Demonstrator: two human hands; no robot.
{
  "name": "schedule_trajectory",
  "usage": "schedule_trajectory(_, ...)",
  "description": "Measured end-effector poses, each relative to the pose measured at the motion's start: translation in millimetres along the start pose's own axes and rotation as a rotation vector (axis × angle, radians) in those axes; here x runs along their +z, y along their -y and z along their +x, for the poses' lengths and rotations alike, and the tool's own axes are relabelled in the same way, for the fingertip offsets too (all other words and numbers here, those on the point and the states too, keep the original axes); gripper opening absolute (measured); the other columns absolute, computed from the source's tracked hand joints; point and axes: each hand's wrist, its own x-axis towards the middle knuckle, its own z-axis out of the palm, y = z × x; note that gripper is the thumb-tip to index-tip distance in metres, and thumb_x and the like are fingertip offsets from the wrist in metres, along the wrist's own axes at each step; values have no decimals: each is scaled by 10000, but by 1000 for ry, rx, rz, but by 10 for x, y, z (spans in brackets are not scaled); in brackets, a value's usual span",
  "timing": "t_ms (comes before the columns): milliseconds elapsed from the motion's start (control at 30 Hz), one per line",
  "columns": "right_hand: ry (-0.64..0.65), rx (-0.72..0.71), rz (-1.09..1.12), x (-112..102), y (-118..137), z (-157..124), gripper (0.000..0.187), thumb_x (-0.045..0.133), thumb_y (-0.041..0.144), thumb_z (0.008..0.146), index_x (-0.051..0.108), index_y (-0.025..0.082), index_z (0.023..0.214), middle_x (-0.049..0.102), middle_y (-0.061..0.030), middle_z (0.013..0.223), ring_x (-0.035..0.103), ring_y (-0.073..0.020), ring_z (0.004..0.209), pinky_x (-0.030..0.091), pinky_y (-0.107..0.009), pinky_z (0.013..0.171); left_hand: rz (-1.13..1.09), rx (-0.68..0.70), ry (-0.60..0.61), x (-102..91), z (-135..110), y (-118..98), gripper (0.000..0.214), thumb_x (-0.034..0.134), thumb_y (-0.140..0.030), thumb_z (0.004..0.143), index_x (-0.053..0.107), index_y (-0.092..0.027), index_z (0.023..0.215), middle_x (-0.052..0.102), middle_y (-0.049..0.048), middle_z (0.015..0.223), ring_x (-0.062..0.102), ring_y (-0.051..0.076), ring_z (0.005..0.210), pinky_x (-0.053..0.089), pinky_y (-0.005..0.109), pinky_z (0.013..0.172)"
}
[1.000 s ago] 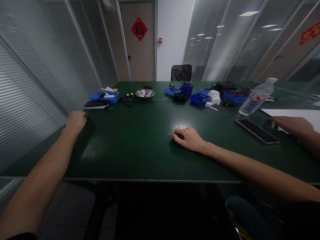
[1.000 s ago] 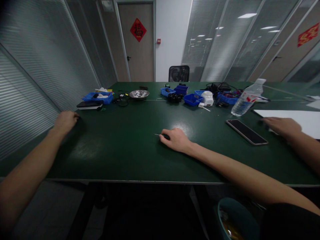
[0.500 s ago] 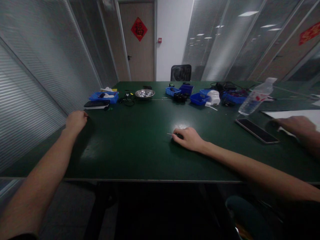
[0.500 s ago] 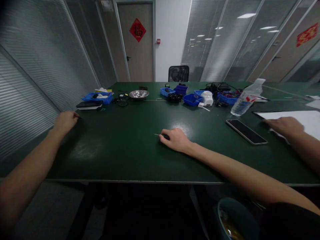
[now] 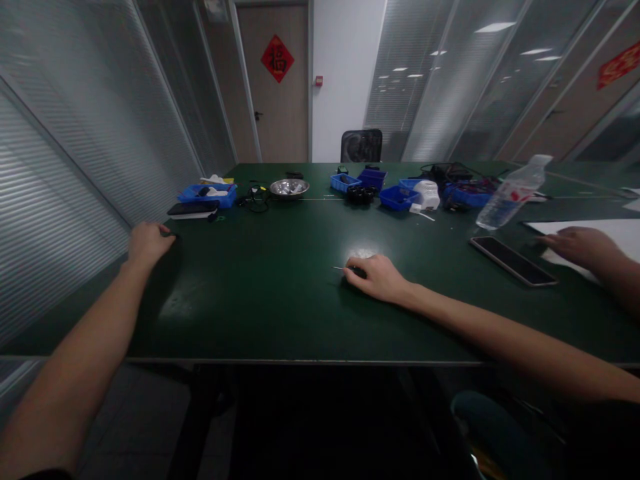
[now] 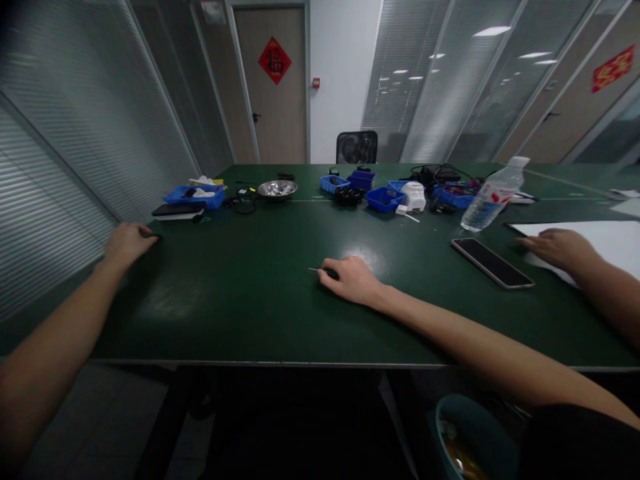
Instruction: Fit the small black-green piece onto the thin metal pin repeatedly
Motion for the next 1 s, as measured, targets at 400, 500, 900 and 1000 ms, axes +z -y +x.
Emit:
schedule_trajectory(400,24,5,15,-4,-2,-3,428,460,485,1108,768,188,1096,738,-41,769,601,-156,621,395,-294,662,-317,228,190,-13,-138,-534,291,804,-435,888,813,-202,1063,799,76,1121,720,261,1041,529,330,885)
schedule_trajectory(500,2,2,-5,20,-23,1,421,474,492,1101,767,190,1086,730,-37,760,599,-157,625,383,-293,660,-508,507,269,-32,-557,-1210,283,811,-467,879,817,-226,1028,799,55,1103,716,263,1039,527,347,912)
schedule_trajectory(900,-31,-51,-28,22,26,-33,395,490,470,1072,763,191,1011,694,-27,708,582,-159,607,351,-297,648,-887,1057,577,-283,-2282,-2893,230,792,-347,953,703,-162,1057,698,49,987,630,181,865,462,286,757)
schedule_trajectory(1000,-32,-63,-20,27,24,-33,386,498,457,1066,767,188,1005,695,-24,704,569,-152,596,347,-295,649,-918,1033,570,-275,-2326,-2897,250,798,-324,950,671,-163,1092,691,48,1016,637,182,890,467,286,762)
